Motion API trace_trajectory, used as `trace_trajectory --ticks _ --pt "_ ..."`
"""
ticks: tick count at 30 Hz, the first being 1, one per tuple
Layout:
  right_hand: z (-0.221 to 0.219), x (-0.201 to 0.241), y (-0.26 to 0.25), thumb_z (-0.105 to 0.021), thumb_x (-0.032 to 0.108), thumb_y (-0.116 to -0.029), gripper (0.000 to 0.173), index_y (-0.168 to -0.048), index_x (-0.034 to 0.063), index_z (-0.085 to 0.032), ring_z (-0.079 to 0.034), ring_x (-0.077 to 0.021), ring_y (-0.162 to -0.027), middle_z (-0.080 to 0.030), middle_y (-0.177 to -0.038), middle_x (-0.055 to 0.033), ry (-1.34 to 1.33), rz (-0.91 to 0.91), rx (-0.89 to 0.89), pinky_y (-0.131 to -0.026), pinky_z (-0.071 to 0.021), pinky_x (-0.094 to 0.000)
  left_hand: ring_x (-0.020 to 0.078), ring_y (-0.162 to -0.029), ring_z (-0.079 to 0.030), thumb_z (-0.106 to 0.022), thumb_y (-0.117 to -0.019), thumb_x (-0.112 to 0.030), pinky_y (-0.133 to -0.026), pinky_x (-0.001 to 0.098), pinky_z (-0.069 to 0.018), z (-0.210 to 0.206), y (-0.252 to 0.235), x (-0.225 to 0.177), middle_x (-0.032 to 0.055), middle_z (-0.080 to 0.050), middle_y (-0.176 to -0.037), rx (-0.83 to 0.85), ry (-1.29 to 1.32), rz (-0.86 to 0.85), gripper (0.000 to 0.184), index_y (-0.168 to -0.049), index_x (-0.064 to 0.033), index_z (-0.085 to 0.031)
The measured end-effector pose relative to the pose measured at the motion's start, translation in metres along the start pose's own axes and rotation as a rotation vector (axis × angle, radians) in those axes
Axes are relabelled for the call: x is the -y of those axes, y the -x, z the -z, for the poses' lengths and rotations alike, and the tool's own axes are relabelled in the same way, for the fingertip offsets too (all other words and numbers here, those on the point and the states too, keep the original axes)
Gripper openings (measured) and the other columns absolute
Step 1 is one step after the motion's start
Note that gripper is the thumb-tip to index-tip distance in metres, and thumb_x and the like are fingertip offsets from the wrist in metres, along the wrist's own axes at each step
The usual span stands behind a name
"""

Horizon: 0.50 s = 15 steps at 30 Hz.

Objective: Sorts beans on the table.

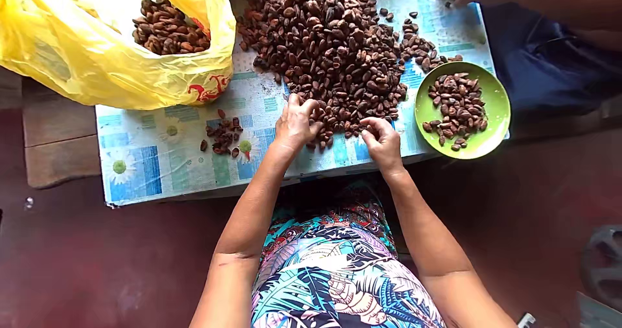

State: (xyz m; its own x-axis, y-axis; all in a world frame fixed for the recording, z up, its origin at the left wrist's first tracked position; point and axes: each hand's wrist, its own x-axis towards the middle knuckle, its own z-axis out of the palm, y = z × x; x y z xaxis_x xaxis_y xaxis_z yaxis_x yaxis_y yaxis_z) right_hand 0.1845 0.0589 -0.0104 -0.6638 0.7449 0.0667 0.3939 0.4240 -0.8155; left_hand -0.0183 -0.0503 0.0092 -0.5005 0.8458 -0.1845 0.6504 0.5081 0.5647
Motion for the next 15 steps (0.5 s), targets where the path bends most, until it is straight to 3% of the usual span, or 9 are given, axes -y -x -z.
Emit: trace_trajectory --ticks 3,5,7,12,15 --pt "-0.009 0.011 -0.011 -0.064 0.010 -0.0952 0.035 -0.129 0.0014 -0.068 -0.068 -0.0394 -0.095 -0.067 -0.111 -0.0256 0.293 0.101 0.113 -0.081 -0.0553 -0.0548 0.0451 -0.118 -0.061 -0.070 -0.0939 -0.013 -0.093 0.0610 -0.0518 -0.002 0.006 -0.006 0.0281 -0.055 -0.134 0.038 -0.008 0.013 0.038 -0.131 -0.0073 -0.065" --pt "-0.018 0.020 -0.015 -0.069 0.017 -0.0940 0.036 -0.129 0.0065 -0.069 -0.068 -0.0428 -0.102 -0.066 -0.114 -0.0251 0.431 0.119 0.188 -0.079 -0.0553 -0.0580 0.0443 -0.117 -0.062 -0.064 -0.0928 -0.006 -0.093 0.0597 -0.0525 -0.002 0.010 -0.004 0.0285 -0.056 -0.131 0.033 -0.030 0.033 0.036 -0.129 -0.0042 -0.064" --pt "-0.026 0.023 -0.016 -0.070 0.018 -0.0938 0.032 -0.123 0.0051 -0.070 -0.067 -0.0452 -0.102 -0.066 -0.112 -0.0261 0.508 0.150 0.203 -0.078 -0.0550 -0.0590 0.0449 -0.115 -0.062 -0.062 -0.0909 0.000 -0.094 0.0593 -0.0525 -0.001 0.015 0.002 0.0295 -0.057 -0.129 0.002 -0.022 0.038 0.035 -0.126 -0.0003 -0.064" --pt "-0.027 0.014 -0.016 -0.064 0.010 -0.0970 0.021 -0.111 -0.0041 -0.070 -0.068 -0.0457 -0.097 -0.066 -0.105 -0.0278 0.477 0.211 0.156 -0.081 -0.0560 -0.0566 0.0412 -0.108 -0.065 -0.060 -0.0915 0.002 -0.094 0.0543 -0.0535 0.001 0.021 0.020 0.0285 -0.060 -0.123 -0.067 0.027 0.013 0.027 -0.118 0.0065 -0.067" --pt "-0.017 0.005 -0.021 -0.064 0.009 -0.0965 0.022 -0.111 -0.0073 -0.070 -0.070 -0.0389 -0.097 -0.068 -0.106 -0.0261 0.248 0.173 0.118 -0.086 -0.0561 -0.0518 0.0410 -0.107 -0.065 -0.062 -0.0893 0.003 -0.094 0.0540 -0.0526 0.002 0.023 0.022 0.0285 -0.063 -0.117 -0.111 0.053 0.005 0.021 -0.107 0.0089 -0.069"
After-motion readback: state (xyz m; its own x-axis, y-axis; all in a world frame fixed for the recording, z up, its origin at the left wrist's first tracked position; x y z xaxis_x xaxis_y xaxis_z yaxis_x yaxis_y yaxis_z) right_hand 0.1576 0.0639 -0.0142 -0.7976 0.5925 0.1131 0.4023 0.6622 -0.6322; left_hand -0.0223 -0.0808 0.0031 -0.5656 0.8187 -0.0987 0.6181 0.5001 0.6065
